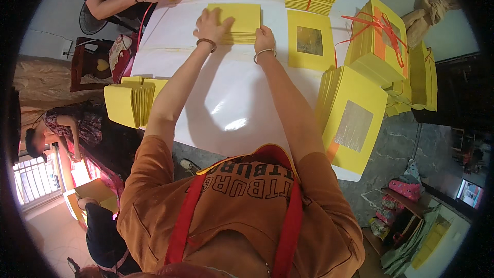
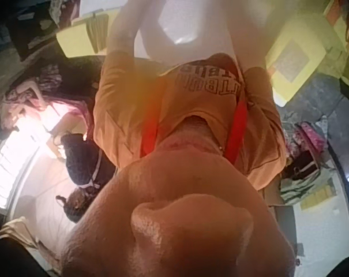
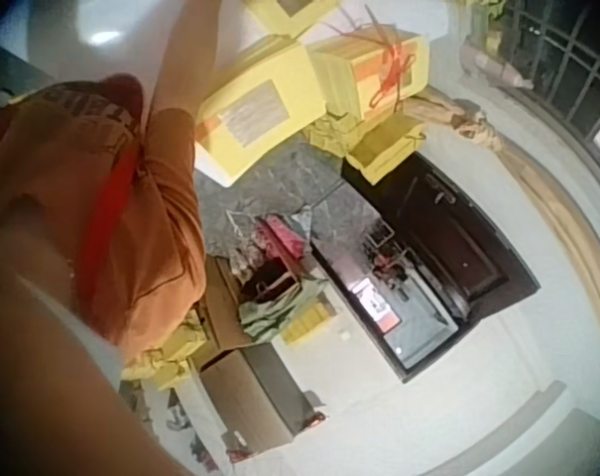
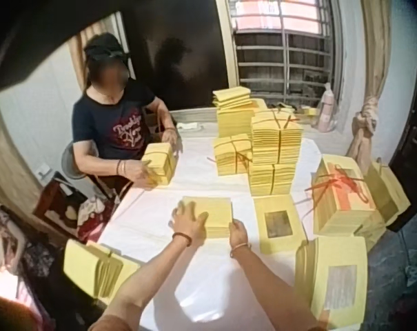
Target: The recorder is folding and stacking individual yellow paper sheets into larger piles.
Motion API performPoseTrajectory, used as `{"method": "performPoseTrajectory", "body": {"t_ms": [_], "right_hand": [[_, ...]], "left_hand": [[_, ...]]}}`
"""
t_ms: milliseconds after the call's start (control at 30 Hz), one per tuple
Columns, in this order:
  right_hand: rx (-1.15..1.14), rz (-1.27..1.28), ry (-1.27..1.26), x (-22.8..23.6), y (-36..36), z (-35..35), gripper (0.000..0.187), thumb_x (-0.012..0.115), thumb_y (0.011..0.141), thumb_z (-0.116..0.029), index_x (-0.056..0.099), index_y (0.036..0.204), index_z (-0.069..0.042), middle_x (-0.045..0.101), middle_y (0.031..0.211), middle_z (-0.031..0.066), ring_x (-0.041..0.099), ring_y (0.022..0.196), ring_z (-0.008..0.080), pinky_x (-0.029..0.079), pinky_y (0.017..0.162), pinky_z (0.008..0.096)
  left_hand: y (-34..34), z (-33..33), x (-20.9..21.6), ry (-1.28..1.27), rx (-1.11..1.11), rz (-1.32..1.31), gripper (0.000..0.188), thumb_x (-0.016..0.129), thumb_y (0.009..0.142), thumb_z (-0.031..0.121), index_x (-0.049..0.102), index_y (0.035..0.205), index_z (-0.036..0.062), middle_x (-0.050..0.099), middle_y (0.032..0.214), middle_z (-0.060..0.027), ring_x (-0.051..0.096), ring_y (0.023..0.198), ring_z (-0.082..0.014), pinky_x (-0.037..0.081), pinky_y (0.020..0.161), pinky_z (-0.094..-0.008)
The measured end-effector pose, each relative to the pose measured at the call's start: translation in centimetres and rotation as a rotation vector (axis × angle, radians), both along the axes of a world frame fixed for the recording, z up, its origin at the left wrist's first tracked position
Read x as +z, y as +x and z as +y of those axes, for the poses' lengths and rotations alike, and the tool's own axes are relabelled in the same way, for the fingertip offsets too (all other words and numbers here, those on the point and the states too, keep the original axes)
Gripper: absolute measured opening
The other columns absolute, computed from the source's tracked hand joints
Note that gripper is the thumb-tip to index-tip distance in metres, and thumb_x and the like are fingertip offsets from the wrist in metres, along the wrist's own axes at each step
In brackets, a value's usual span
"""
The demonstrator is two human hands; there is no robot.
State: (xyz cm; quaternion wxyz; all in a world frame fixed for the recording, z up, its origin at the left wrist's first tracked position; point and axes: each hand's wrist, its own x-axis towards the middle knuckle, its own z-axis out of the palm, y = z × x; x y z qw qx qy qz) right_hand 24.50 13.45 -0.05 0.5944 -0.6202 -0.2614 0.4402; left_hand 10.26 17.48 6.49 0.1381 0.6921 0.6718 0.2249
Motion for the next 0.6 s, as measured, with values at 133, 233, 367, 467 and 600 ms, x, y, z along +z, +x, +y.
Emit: {"method": "performPoseTrajectory", "body": {"t_ms": [133, 233, 367, 467, 600], "right_hand": [[0.126, 0.137, -0.124, 1.8, -0.9, -0.7, 0.040, 0.051, 0.084, -0.028, 0.050, 0.115, -0.004, 0.056, 0.105, 0.0065, 0.051, 0.091, 0.0174, 0.043, 0.075, 0.0315], [0.158, 0.253, -0.147, 1.4, -0.9, -1.6, 0.044, 0.051, 0.084, -0.031, 0.044, 0.121, -0.009, 0.051, 0.110, 0.0038, 0.047, 0.096, 0.0165, 0.038, 0.082, 0.0387], [0.187, 0.285, -0.088, 1.6, -2.7, -2.4, 0.048, 0.052, 0.084, -0.036, 0.039, 0.123, -0.011, 0.047, 0.116, 0.0026, 0.043, 0.107, 0.0163, 0.032, 0.092, 0.0444], [0.163, 0.202, -0.048, -0.4, -0.7, -1.4, 0.050, 0.054, 0.083, -0.038, 0.040, 0.123, -0.012, 0.048, 0.114, 0.0020, 0.043, 0.104, 0.0155, 0.033, 0.088, 0.0407], [0.151, 0.203, -0.078, 1.0, -1.8, -1.3, 0.047, 0.054, 0.081, -0.038, 0.045, 0.119, -0.012, 0.053, 0.104, -0.0007, 0.047, 0.096, 0.0113, 0.035, 0.076, 0.0330]], "left_hand": [[-4.7, 2.8, -4.0, -0.268, 0.133, -0.819, 0.070, 0.072, 0.069, 0.034, 0.041, 0.125, 0.0077, 0.058, 0.104, -0.0099, 0.057, 0.089, -0.0210, 0.048, 0.068, -0.0336], [-4.5, 1.8, -2.6, -0.403, 0.165, -0.957, 0.069, 0.074, 0.069, 0.032, 0.042, 0.124, 0.0055, 0.059, 0.098, -0.0074, 0.058, 0.078, -0.0166, 0.047, 0.057, -0.0328], [-6.4, 3.7, -4.2, -0.436, 0.181, -0.935, 0.074, 0.075, 0.064, 0.037, 0.044, 0.124, 0.0062, 0.059, 0.095, -0.0077, 0.055, 0.074, -0.0152, 0.042, 0.052, -0.0290], [-4.3, 3.5, -3.3, -0.461, 0.154, -0.998, 0.073, 0.075, 0.064, 0.038, 0.045, 0.123, 0.0067, 0.059, 0.092, -0.0057, 0.053, 0.072, -0.0138, 0.041, 0.052, -0.0283], [-5.9, 3.5, -3.0, -0.509, 0.169, -1.015, 0.070, 0.076, 0.064, 0.035, 0.047, 0.120, 0.0056, 0.058, 0.087, -0.0038, 0.053, 0.068, -0.0122, 0.040, 0.050, -0.0269]]}}
